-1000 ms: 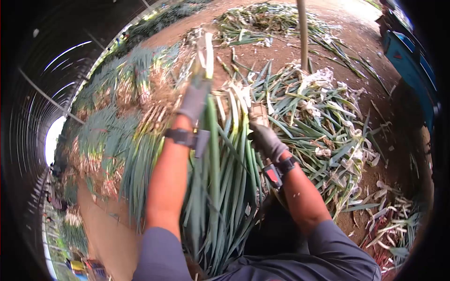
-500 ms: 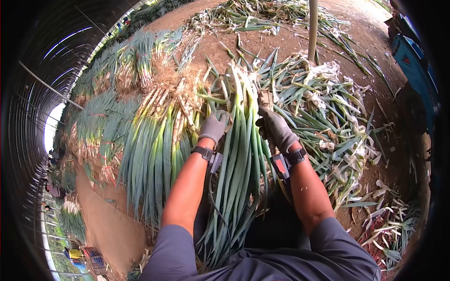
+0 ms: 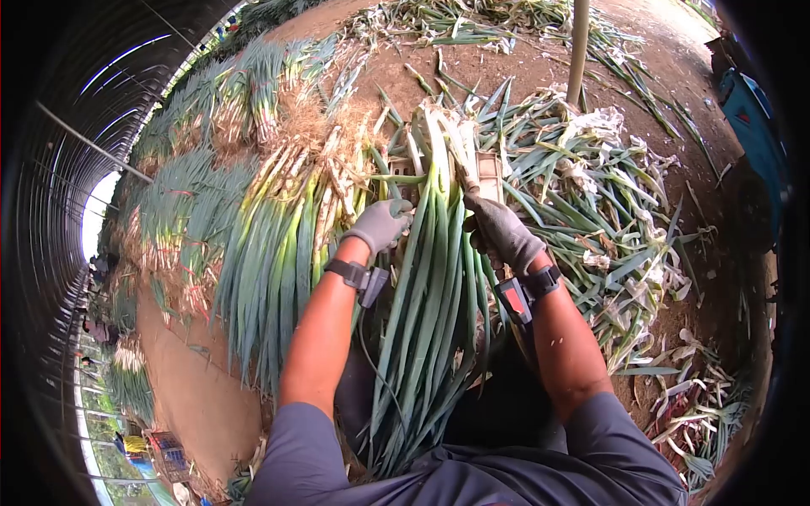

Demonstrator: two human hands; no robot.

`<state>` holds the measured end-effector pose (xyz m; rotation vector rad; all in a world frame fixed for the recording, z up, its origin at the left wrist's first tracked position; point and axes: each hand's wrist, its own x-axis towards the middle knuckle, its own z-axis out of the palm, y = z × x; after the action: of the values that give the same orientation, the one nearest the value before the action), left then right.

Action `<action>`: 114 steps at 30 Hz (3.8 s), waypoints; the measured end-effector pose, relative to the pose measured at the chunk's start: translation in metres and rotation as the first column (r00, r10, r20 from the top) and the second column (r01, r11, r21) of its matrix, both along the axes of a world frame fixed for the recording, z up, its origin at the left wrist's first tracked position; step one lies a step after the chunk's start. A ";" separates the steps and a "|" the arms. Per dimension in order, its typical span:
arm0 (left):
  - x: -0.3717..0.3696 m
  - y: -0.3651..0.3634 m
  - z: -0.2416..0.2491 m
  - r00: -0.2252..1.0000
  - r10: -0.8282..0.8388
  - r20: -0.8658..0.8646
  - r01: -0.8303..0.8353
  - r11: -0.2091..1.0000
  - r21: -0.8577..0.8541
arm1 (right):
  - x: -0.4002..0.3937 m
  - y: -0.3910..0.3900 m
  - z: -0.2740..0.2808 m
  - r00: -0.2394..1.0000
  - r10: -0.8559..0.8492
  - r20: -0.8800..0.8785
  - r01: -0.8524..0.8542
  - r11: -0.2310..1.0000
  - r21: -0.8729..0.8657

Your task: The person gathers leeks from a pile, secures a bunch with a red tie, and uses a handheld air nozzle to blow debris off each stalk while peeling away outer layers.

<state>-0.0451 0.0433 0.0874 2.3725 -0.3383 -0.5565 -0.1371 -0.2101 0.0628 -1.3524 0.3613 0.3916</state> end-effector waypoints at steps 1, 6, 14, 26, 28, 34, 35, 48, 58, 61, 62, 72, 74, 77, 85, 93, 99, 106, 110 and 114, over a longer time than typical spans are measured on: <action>-0.005 0.003 0.018 0.988 -0.004 -0.152 0.005 1.000 0.006 | -0.002 0.002 0.005 1.000 0.013 0.026 -0.013 1.000 0.002; -0.004 0.012 0.061 0.870 -0.400 -0.287 0.471 0.847 0.247 | -0.001 0.010 0.004 0.998 0.035 0.059 -0.034 0.999 -0.021; 0.082 0.129 0.119 0.805 0.478 0.351 -0.376 0.869 -0.323 | -0.003 0.029 0.023 0.972 0.232 0.022 -0.228 0.966 -0.125; 0.006 0.068 -0.067 0.823 0.382 0.421 -0.554 0.706 0.442 | -0.001 0.076 0.017 0.961 0.270 0.059 -0.266 0.962 -0.065; 0.007 0.063 -0.074 0.783 0.446 0.433 -0.573 0.788 0.225 | 0.000 0.072 0.012 0.964 0.262 0.031 -0.259 0.962 -0.081; -0.017 0.061 0.012 0.732 0.476 0.488 -0.423 0.878 -0.222 | 0.008 0.072 -0.005 0.956 0.294 -0.010 -0.291 0.938 -0.188; -0.015 0.063 0.037 0.702 0.478 0.528 -0.381 0.878 -0.289 | 0.012 0.073 -0.020 0.946 0.322 -0.025 -0.321 0.927 -0.195; -0.011 0.033 0.315 0.684 -0.067 0.726 -0.123 0.971 0.205 | -0.012 0.065 0.019 0.982 0.148 0.114 -0.133 0.982 -0.131; 0.064 0.017 -0.005 0.942 0.220 0.255 -0.218 0.975 -0.037 | -0.025 0.027 0.050 0.993 0.112 0.020 -0.110 0.989 -0.099; 0.040 0.024 -0.039 0.939 0.188 0.288 -0.236 0.961 0.144 | -0.021 0.042 0.018 0.967 0.251 0.052 -0.244 0.963 -0.112; 0.021 0.023 -0.038 0.909 0.175 0.378 -0.273 0.936 0.224 | -0.023 0.048 0.023 0.950 0.309 0.035 -0.300 0.941 -0.154; -0.015 0.038 -0.075 0.693 -0.255 0.674 -0.299 0.750 0.591 | -0.019 0.078 0.003 0.893 0.435 0.118 -0.333 0.812 -0.479; -0.013 0.029 -0.077 0.777 -0.167 0.607 -0.311 0.736 0.601 | -0.016 0.077 0.004 0.895 0.444 0.041 -0.381 0.809 -0.447; -0.005 0.019 -0.082 0.848 -0.078 0.524 -0.306 0.734 0.606 | -0.014 0.077 0.008 0.886 0.463 -0.007 -0.421 0.800 -0.428; 0.031 0.033 -0.072 0.926 0.216 0.310 -0.324 0.877 0.355 | -0.009 0.072 -0.007 0.889 0.457 0.037 -0.415 0.837 -0.358; 0.078 0.054 -0.048 0.988 0.151 -0.045 -0.144 0.983 0.115 | -0.016 0.072 0.004 0.929 0.362 0.075 -0.333 0.908 -0.253; 0.072 0.052 -0.058 0.993 0.099 -0.059 -0.102 0.994 -0.050 | -0.003 0.071 0.003 0.932 0.361 0.021 -0.342 0.899 -0.274; 0.034 0.052 -0.052 0.971 0.201 -0.127 -0.224 0.951 -0.214 | -0.010 0.079 0.019 0.941 0.338 0.034 -0.315 0.906 -0.281; 0.018 0.058 -0.078 0.951 0.262 -0.164 -0.309 0.822 -0.479 | -0.012 0.095 0.020 0.965 0.261 0.023 -0.244 0.926 -0.288; 0.000 0.049 -0.091 0.950 0.312 -0.033 -0.296 0.857 -0.422 | -0.006 0.094 0.032 0.946 0.323 -0.040 -0.310 0.859 -0.408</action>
<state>-0.0451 0.0922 -0.0039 1.9603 -0.0798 -0.2562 -0.1434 -0.1159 0.0949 -1.8401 0.1980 0.5922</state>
